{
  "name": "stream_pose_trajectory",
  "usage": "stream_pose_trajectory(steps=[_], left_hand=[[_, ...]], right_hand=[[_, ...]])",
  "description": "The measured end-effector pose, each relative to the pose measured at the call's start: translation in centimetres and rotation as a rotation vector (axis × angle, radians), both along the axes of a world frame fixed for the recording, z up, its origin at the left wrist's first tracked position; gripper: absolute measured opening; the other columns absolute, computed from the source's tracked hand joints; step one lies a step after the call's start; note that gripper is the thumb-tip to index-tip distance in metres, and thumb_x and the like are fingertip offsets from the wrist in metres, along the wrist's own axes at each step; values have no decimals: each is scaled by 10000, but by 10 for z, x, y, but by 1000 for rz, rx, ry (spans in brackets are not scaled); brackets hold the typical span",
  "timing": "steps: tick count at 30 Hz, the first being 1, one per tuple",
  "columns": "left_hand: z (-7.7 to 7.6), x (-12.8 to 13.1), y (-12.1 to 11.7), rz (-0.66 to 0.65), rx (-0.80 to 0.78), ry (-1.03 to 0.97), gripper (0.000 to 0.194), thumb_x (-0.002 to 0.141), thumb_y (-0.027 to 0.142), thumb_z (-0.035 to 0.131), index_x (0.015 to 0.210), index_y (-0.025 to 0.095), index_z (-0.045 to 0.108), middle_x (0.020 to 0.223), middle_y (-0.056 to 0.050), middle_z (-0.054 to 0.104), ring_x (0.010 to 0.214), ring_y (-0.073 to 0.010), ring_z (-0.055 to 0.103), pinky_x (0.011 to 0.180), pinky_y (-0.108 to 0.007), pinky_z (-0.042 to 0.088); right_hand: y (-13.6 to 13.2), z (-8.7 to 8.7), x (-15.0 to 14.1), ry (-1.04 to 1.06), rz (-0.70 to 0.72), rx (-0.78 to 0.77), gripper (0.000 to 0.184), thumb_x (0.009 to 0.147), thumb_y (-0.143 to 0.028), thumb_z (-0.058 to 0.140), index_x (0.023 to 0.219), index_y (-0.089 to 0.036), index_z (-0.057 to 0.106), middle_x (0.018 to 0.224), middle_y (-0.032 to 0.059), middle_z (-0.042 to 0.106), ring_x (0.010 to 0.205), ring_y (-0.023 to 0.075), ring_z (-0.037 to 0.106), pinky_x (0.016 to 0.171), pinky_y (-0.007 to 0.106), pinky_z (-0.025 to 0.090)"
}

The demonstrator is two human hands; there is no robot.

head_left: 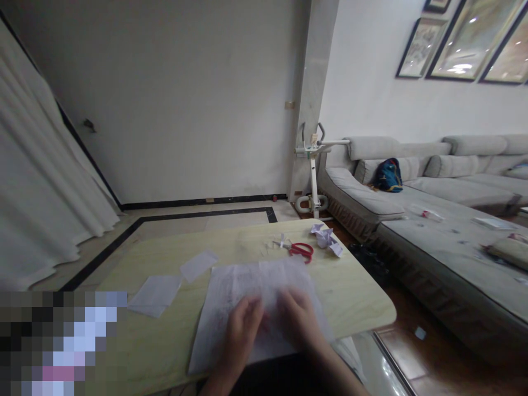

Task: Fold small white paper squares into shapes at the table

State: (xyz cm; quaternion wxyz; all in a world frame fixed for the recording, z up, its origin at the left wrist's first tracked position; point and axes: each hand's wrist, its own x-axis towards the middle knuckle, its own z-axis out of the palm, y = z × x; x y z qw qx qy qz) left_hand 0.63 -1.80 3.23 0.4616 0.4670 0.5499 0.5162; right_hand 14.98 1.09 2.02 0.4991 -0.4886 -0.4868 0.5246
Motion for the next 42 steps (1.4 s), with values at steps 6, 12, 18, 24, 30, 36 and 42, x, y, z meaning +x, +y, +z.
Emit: stream_pose_trajectory(steps=[6, 12, 18, 24, 30, 36, 42], left_hand=[[-4, 0, 3, -45, 18, 68, 368, 774, 538, 603, 755, 174, 654, 632, -26, 682, 584, -199, 635, 543, -272, 504], [-1, 0, 0, -46, 16, 69, 364, 779, 539, 585, 733, 181, 630, 585, -14, 659, 549, -192, 618, 526, -268, 492], [-6, -1, 2, -39, 20, 91, 322, 781, 499, 602, 776, 180, 644, 637, -22, 676, 594, -206, 638, 548, -276, 510], [-4, -1, 1, -77, 71, 117, 295, 824, 457, 562, 713, 190, 621, 642, -13, 657, 618, -192, 635, 562, -257, 509], [-2, 0, 2, -45, 35, 99, 286, 761, 465, 616, 784, 182, 658, 734, -47, 719, 713, -229, 682, 645, -290, 545], [-1, 0, 2, -64, 54, 78, 316, 776, 489, 606, 761, 177, 657, 709, -45, 711, 690, -227, 678, 623, -295, 541], [-2, 0, 1, -77, 21, 39, 350, 761, 531, 611, 732, 182, 632, 632, -30, 690, 595, -207, 654, 563, -284, 519]], right_hand=[[0, -2, -2, 6, -5, -12, 432, 821, -546, 502, 553, -207, 498, 460, -36, 455, 446, 118, 410, 437, 230, 304], [0, -4, -2, 47, 14, -40, 455, 812, -588, 502, 561, -209, 509, 446, -37, 454, 421, 117, 404, 420, 235, 295], [1, -6, -2, 49, 57, -8, 436, 822, -550, 522, 548, -211, 502, 465, -32, 479, 436, 117, 423, 430, 233, 315], [-2, -9, -7, -73, 69, 45, 335, 768, -477, 629, 597, -200, 551, 496, -26, 539, 476, 130, 485, 454, 233, 351], [-4, -3, -5, -111, 7, 125, 318, 771, -469, 624, 618, -200, 550, 534, -21, 528, 519, 140, 482, 479, 238, 372], [-3, 0, -7, -80, 0, 108, 361, 763, -489, 620, 583, -194, 515, 518, -40, 474, 506, 123, 440, 478, 233, 355], [-3, -5, -5, 36, -17, -23, 486, 814, -619, 494, 575, -197, 530, 483, -26, 490, 459, 124, 441, 449, 240, 342]])
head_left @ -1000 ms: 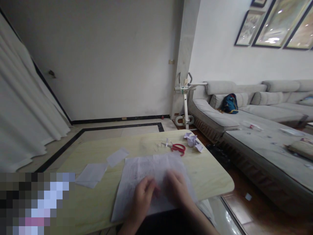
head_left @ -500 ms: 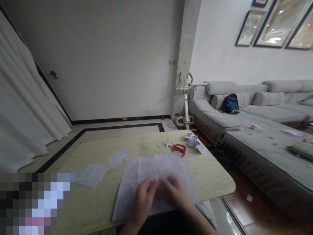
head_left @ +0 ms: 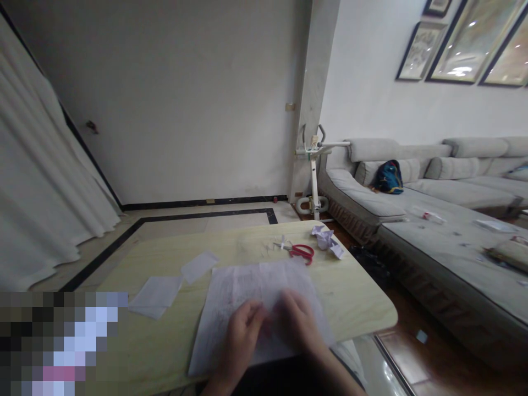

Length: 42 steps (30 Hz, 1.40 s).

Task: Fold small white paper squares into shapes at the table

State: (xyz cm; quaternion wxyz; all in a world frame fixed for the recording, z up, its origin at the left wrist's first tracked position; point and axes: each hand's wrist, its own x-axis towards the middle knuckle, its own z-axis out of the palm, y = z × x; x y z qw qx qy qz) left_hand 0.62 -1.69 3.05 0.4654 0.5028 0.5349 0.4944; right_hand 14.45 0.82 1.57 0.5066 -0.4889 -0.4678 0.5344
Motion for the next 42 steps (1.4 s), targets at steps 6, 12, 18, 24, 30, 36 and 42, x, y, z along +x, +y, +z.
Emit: stream_pose_trajectory(steps=[6, 12, 18, 24, 30, 36, 42], left_hand=[[1, 0, 0, 40, -22, -40, 349, 747, 521, 630, 812, 179, 650, 642, -19, 700, 598, -208, 666, 564, -283, 529], [2, -1, 1, 76, 5, -54, 358, 724, 528, 655, 794, 177, 674, 722, -45, 729, 681, -237, 694, 592, -300, 557], [0, -1, 1, 107, 6, -50, 367, 731, 502, 657, 909, 181, 645, 732, -41, 728, 670, -228, 697, 589, -306, 568], [-4, 0, 2, 122, 56, -56, 383, 716, 485, 669, 963, 194, 636, 935, -83, 735, 804, -245, 714, 660, -324, 589], [-8, -2, 4, 68, 70, -18, 383, 755, 469, 640, 998, 176, 674, 975, -104, 747, 872, -264, 712, 718, -341, 589], [-9, -2, 4, 26, 88, 73, 368, 763, 454, 650, 991, 171, 711, 974, -92, 760, 920, -290, 701, 797, -361, 570], [-9, -4, 2, 31, 87, 137, 333, 827, 427, 589, 971, 164, 733, 964, -98, 765, 921, -287, 698, 811, -355, 560]], right_hand=[[1, 1, 4, -21, 30, 1, 512, 799, -659, 494, 574, -200, 534, 467, -17, 489, 449, 133, 445, 436, 244, 332], [1, 3, 1, -59, 56, 31, 496, 800, -638, 506, 565, -202, 526, 474, -16, 492, 472, 138, 459, 442, 239, 346], [-1, 3, 0, -37, 73, 44, 429, 789, -563, 561, 570, -196, 528, 507, -24, 480, 489, 130, 434, 469, 238, 354], [1, 5, 0, -63, 72, 64, 417, 796, -531, 549, 558, -193, 494, 503, -41, 422, 485, 119, 390, 455, 231, 318], [3, 3, -2, -121, 36, 127, 300, 753, -385, 636, 568, -192, 498, 523, -53, 442, 520, 118, 419, 492, 228, 342], [4, -2, -1, -22, 120, 141, 154, 755, -328, 674, 712, -186, 631, 662, -12, 605, 640, 152, 548, 590, 247, 441], [1, 4, -3, -15, 101, 120, 188, 765, -322, 663, 676, -208, 544, 612, -36, 521, 585, 141, 501, 538, 249, 416]])
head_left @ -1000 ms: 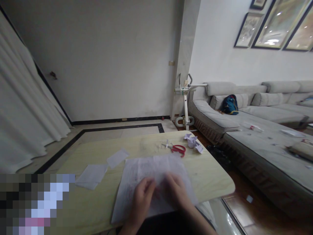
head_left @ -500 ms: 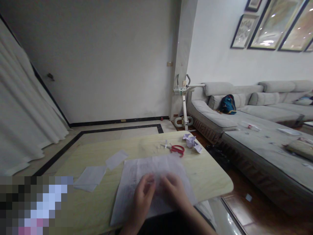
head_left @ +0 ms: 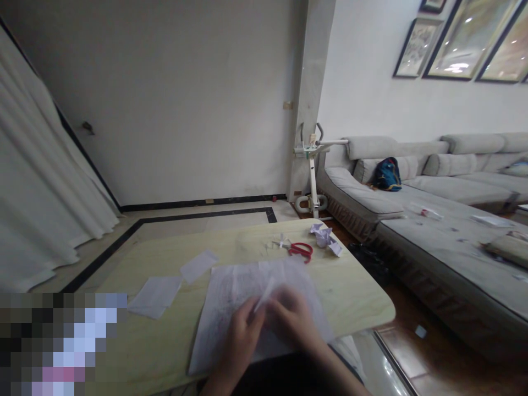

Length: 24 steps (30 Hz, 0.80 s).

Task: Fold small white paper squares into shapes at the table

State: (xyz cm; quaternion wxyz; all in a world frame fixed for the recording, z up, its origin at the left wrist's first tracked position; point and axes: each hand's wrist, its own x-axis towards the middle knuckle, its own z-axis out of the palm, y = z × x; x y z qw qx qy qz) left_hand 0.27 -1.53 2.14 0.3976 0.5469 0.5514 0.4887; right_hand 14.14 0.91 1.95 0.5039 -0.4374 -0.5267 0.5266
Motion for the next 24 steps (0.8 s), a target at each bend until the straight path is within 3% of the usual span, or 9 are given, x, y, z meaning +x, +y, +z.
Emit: stream_pose_trajectory(steps=[9, 17, 24], left_hand=[[5, 1, -2, -147, 32, 10, 291, 862, 342, 532, 964, 184, 754, 979, -78, 768, 891, -261, 705, 803, -337, 556], [-8, 2, -3, -124, 111, 47, 279, 826, 297, 577, 1031, 181, 727, 1084, -112, 730, 1052, -282, 650, 951, -398, 491], [-3, 1, -1, -150, 64, 6, 300, 844, 324, 575, 1066, 177, 713, 1089, -110, 737, 1044, -283, 662, 935, -410, 514]], right_hand=[[1, -5, -3, -13, -103, 64, 192, 766, -360, 642, 794, -258, 483, 678, -39, 459, 603, 159, 467, 555, 273, 421], [-1, 0, -1, -42, -22, 83, 166, 771, -344, 653, 816, -231, 539, 666, -40, 498, 606, 151, 476, 551, 257, 412], [1, -2, 1, -4, -7, 62, 145, 753, -328, 667, 806, -215, 593, 679, -22, 566, 642, 163, 533, 600, 270, 452]])
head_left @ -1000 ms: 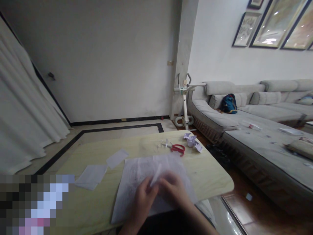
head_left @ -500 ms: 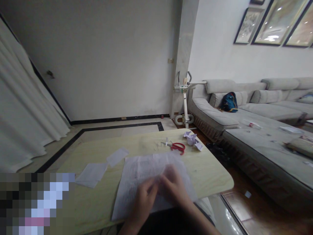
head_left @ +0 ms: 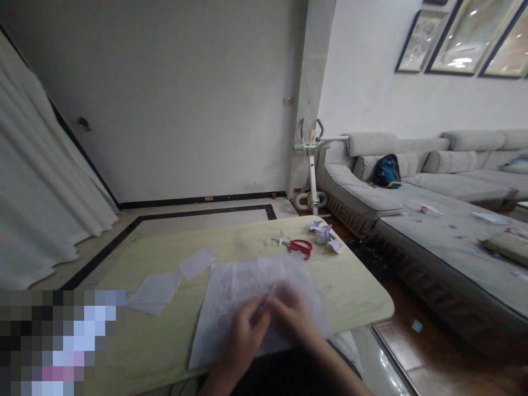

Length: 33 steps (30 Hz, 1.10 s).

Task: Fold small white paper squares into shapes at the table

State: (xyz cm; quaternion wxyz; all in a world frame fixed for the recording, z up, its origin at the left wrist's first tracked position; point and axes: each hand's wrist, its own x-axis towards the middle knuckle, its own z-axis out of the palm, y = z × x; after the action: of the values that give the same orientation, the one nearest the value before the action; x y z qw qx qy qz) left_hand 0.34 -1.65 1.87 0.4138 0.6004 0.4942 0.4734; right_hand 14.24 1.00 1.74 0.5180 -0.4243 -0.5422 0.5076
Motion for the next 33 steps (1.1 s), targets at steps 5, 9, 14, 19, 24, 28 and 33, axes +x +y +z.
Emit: stream_pose_trajectory(steps=[5, 9, 14, 19, 24, 28, 33], left_hand=[[-3, 0, 1, 68, -57, -53, 379, 826, 368, 614, 1139, 164, 675, 1163, -125, 709, 1111, -297, 635, 977, -430, 492], [-6, 0, 0, 74, -61, -73, 413, 842, 370, 604, 1203, 171, 619, 1228, -125, 673, 1152, -284, 610, 992, -412, 478], [-5, -1, 1, 48, -50, -97, 379, 887, 403, 552, 1206, 203, 596, 1252, -105, 653, 1182, -268, 584, 990, -393, 470], [-4, 0, 2, 89, -88, -104, 388, 889, 452, 525, 1170, 193, 591, 1164, -114, 680, 1077, -270, 636, 881, -372, 524], [-3, 1, 0, 107, -95, -114, 435, 874, 484, 532, 1180, 177, 567, 1132, -128, 681, 1045, -275, 648, 831, -365, 545], [0, 0, 1, 86, -100, -115, 473, 870, 468, 546, 1247, 183, 556, 1151, -117, 683, 1043, -264, 654, 841, -355, 548], [0, -1, 6, 52, -94, -109, 494, 811, 428, 638, 1231, 170, 606, 1159, -109, 705, 1058, -273, 657, 901, -369, 530]], right_hand=[[-1, 3, 0, -46, 20, -7, 181, 773, -389, 657, 817, -214, 652, 699, 4, 632, 667, 177, 575, 616, 273, 474], [-3, 11, 1, -61, 35, 1, 283, 774, -469, 658, 869, -206, 702, 739, 27, 682, 712, 196, 617, 640, 278, 496], [-3, 17, 2, -11, 59, 21, 300, 766, -474, 668, 881, -202, 718, 767, 30, 690, 744, 206, 635, 677, 293, 514], [-2, 11, 2, -5, 45, 25, 280, 809, -425, 633, 975, -215, 716, 784, 30, 688, 732, 201, 630, 690, 301, 517], [-2, 3, 2, -64, 33, 86, 275, 853, -421, 594, 990, -213, 713, 844, 40, 677, 783, 201, 613, 723, 296, 506], [-2, 3, 5, -110, 70, 136, 262, 886, -421, 560, 963, -217, 705, 855, 36, 662, 812, 198, 608, 745, 283, 491], [0, 9, 8, -192, 115, 226, 265, 922, -401, 510, 866, -222, 698, 821, 23, 631, 817, 185, 590, 771, 268, 465]])
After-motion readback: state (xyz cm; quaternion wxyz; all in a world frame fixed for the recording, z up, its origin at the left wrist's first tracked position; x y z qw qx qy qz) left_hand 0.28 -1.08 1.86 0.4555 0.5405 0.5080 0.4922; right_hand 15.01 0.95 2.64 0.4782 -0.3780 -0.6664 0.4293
